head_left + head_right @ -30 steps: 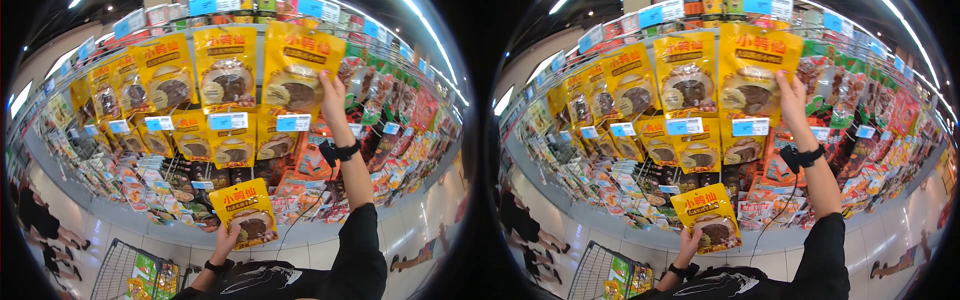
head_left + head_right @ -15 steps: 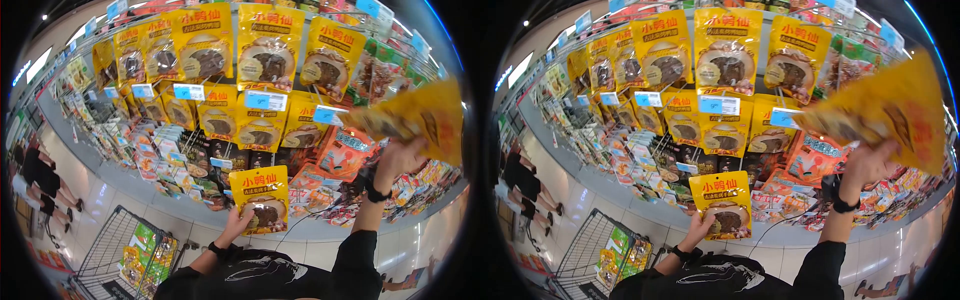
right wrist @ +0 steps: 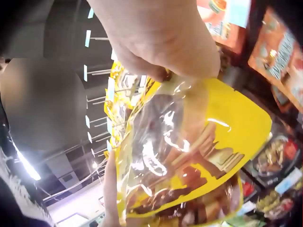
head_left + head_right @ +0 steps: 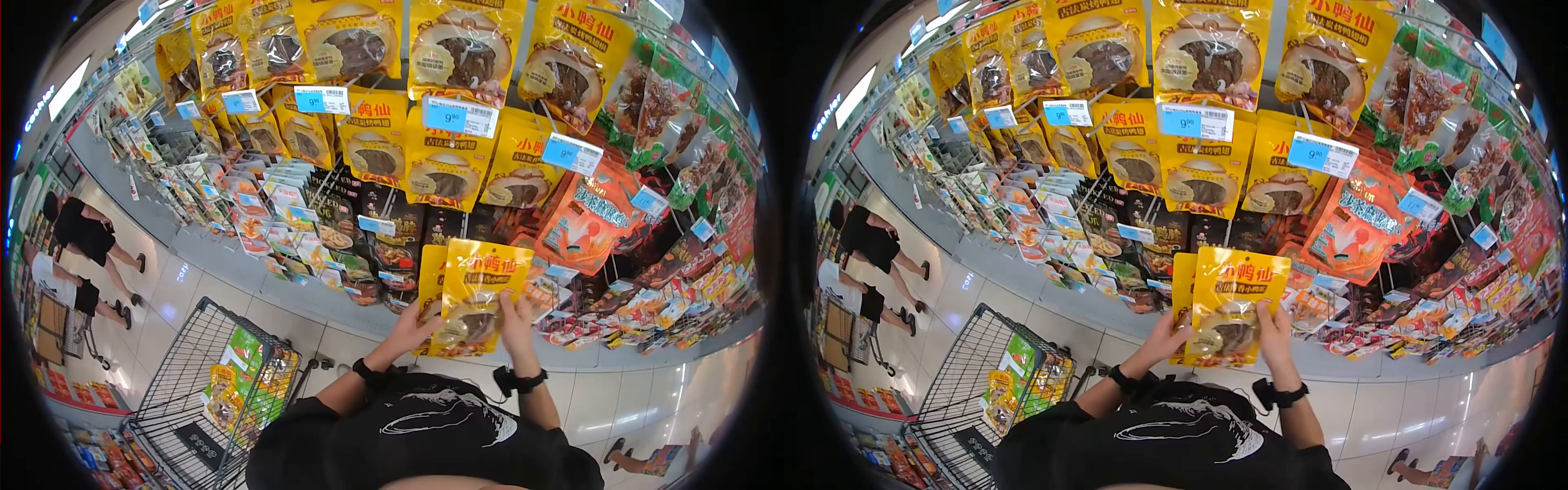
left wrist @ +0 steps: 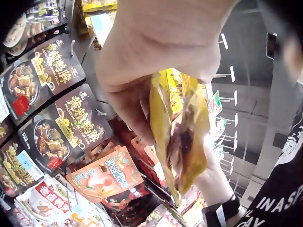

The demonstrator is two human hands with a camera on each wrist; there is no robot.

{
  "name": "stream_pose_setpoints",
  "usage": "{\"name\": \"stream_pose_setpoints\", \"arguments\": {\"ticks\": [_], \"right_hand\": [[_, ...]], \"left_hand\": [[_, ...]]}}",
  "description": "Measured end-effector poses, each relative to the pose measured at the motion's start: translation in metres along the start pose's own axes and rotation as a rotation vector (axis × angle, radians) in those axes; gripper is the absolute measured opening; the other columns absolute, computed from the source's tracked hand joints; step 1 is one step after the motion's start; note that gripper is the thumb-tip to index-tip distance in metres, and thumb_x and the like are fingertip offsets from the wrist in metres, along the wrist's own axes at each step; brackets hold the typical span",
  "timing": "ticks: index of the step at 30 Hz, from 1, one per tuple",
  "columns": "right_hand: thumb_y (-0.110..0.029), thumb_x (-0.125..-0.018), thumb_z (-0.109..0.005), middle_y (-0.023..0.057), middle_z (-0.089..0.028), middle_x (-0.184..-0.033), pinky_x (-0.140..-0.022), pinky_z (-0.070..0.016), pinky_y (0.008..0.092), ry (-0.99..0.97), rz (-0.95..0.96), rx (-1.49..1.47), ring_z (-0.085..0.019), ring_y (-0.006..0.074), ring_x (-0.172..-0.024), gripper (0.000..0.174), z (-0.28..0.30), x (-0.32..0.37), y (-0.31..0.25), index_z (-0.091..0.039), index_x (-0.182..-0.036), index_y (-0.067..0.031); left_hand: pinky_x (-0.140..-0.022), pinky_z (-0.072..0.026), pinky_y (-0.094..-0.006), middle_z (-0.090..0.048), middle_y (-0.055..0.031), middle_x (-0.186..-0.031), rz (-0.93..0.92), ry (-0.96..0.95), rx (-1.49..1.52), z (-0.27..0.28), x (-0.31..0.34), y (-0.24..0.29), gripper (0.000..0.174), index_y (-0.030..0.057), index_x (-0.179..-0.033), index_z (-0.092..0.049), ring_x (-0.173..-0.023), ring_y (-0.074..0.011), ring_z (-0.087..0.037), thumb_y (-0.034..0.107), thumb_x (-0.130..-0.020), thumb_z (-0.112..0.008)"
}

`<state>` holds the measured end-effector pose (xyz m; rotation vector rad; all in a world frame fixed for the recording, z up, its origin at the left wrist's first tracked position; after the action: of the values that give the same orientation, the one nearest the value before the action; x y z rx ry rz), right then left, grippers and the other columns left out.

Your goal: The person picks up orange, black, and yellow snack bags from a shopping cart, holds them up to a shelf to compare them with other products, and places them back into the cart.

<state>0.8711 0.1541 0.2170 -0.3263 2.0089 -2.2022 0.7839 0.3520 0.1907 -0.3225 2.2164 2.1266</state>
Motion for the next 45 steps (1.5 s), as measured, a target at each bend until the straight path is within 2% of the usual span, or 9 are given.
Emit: {"name": "stream_pose_setpoints", "arguments": {"ticks": [2, 5, 7, 9, 13, 15, 32, 39, 45], "right_hand": [[-0.02, -0.095, -0.052, -0.0032, -0.057, -0.08, -0.064, -0.0399, 0.0213, 0.083, 0.064, -0.304, -0.048, 0.0039, -0.071, 0.02, -0.008, -0.003, 0.03, -0.061, -0.097, -0.002], [-0.019, -0.096, -0.051, -0.0012, -0.059, -0.087, -0.072, -0.0402, 0.0216, 0.008, 0.006, -0.352, -0.05, 0.0048, -0.079, 0.021, -0.018, 0.0, 0.043, -0.061, -0.099, -0.0012], [-0.019, -0.096, -0.05, -0.0007, -0.06, -0.089, -0.072, -0.0408, 0.0221, -0.036, -0.018, -0.329, -0.051, 0.0051, -0.08, 0.021, -0.025, 0.001, 0.047, -0.061, -0.1, -0.001], [-0.019, -0.096, -0.05, -0.0002, -0.061, -0.092, -0.072, -0.0414, 0.0225, -0.076, -0.036, -0.305, -0.051, 0.0054, -0.082, 0.022, -0.034, 0.002, 0.049, -0.06, -0.101, -0.0007], [-0.019, -0.095, -0.05, -0.0001, -0.062, -0.094, -0.076, -0.0418, 0.0229, -0.124, -0.025, -0.32, -0.052, 0.0061, -0.085, 0.021, -0.049, 0.002, 0.055, -0.06, -0.104, -0.001], [-0.018, -0.095, -0.05, 0.0001, -0.062, -0.095, -0.076, -0.0418, 0.0229, -0.158, -0.029, -0.325, -0.053, 0.0062, -0.086, 0.021, -0.056, 0.003, 0.058, -0.059, -0.105, -0.0011], [-0.009, -0.093, -0.05, 0.0061, -0.061, -0.11, -0.087, -0.0438, 0.0271, -0.165, -0.171, -0.496, -0.056, 0.013, -0.1, 0.023, -0.066, 0.015, 0.068, -0.056, -0.113, 0.0], [-0.008, -0.093, -0.05, 0.0056, -0.061, -0.107, -0.084, -0.0444, 0.0262, -0.184, -0.176, -0.468, -0.056, 0.0117, -0.096, 0.021, -0.091, 0.016, 0.061, -0.057, -0.111, -0.0005], [-0.009, -0.094, -0.05, 0.0048, -0.062, -0.105, -0.082, -0.045, 0.0253, -0.206, -0.169, -0.459, -0.057, 0.0114, -0.092, 0.021, -0.127, 0.014, 0.052, -0.057, -0.111, -0.0002]], "left_hand": [[-0.092, -0.041, -0.0287, -0.055, -0.01, -0.117, 0.054, -0.013, -0.08, 0.001, 0.004, -0.001, 0.048, -0.0025, -0.13, -0.04, -0.106, -0.0149, -0.052, 0.018, -0.09, -0.057], [-0.091, -0.0399, -0.0273, -0.054, -0.0048, -0.116, 0.183, 0.018, 0.189, 0.006, 0.009, -0.013, 0.037, 0.0002, -0.128, -0.043, -0.105, -0.0113, -0.048, 0.013, -0.094, -0.048], [-0.089, -0.0404, -0.0255, -0.055, -0.0038, -0.114, 0.25, 0.024, 0.139, 0.014, 0.015, -0.021, 0.035, 0.0002, -0.128, -0.043, -0.103, -0.0098, -0.048, 0.011, -0.095, -0.046], [-0.089, -0.0406, -0.0255, -0.055, -0.0032, -0.112, 0.167, 0.031, -0.021, 0.02, 0.016, -0.018, 0.034, 0.0003, -0.126, -0.044, -0.103, -0.0099, -0.049, 0.011, -0.095, -0.046], [-0.084, -0.0441, -0.0279, -0.06, -0.0074, -0.106, 0.144, 0.091, 0.028, 0.018, 0.019, -0.011, 0.03, -0.0001, -0.119, -0.049, -0.095, -0.0137, -0.055, 0.011, -0.091, -0.052], [-0.084, -0.0453, -0.0309, -0.062, -0.0101, -0.105, 0.04, 0.074, -0.205, 0.016, 0.021, 0.004, 0.034, 0.0005, -0.119, -0.049, -0.095, -0.0182, -0.058, 0.013, -0.088, -0.058], [-0.083, -0.0471, -0.0325, -0.063, -0.0133, -0.108, 0.083, 0.063, -0.246, 0.02, 0.032, -0.003, 0.04, 0.0022, -0.124, -0.047, -0.098, -0.0214, -0.062, 0.016, -0.088, -0.058], [-0.083, -0.0468, -0.0335, -0.062, -0.0159, -0.107, 0.102, 0.07, -0.246, 0.044, 0.039, -0.007, 0.039, 0.0013, -0.123, -0.046, -0.099, -0.0251, -0.062, 0.018, -0.089, -0.057], [-0.086, -0.0444, -0.0309, -0.06, -0.0112, -0.111, 0.088, 0.107, -0.2, 0.08, 0.05, 0.007, 0.037, 0.0004, -0.123, -0.047, -0.1, -0.0152, -0.056, 0.015, -0.09, -0.056]]}}
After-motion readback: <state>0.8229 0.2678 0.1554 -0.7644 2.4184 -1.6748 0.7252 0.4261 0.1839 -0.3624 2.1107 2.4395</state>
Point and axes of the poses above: each hand's wrist, its own x-axis away from the middle knuckle, its own z-axis out of the back of the hand, y = z × x, the point moved 9 cm from there along -x, towards the middle knuckle
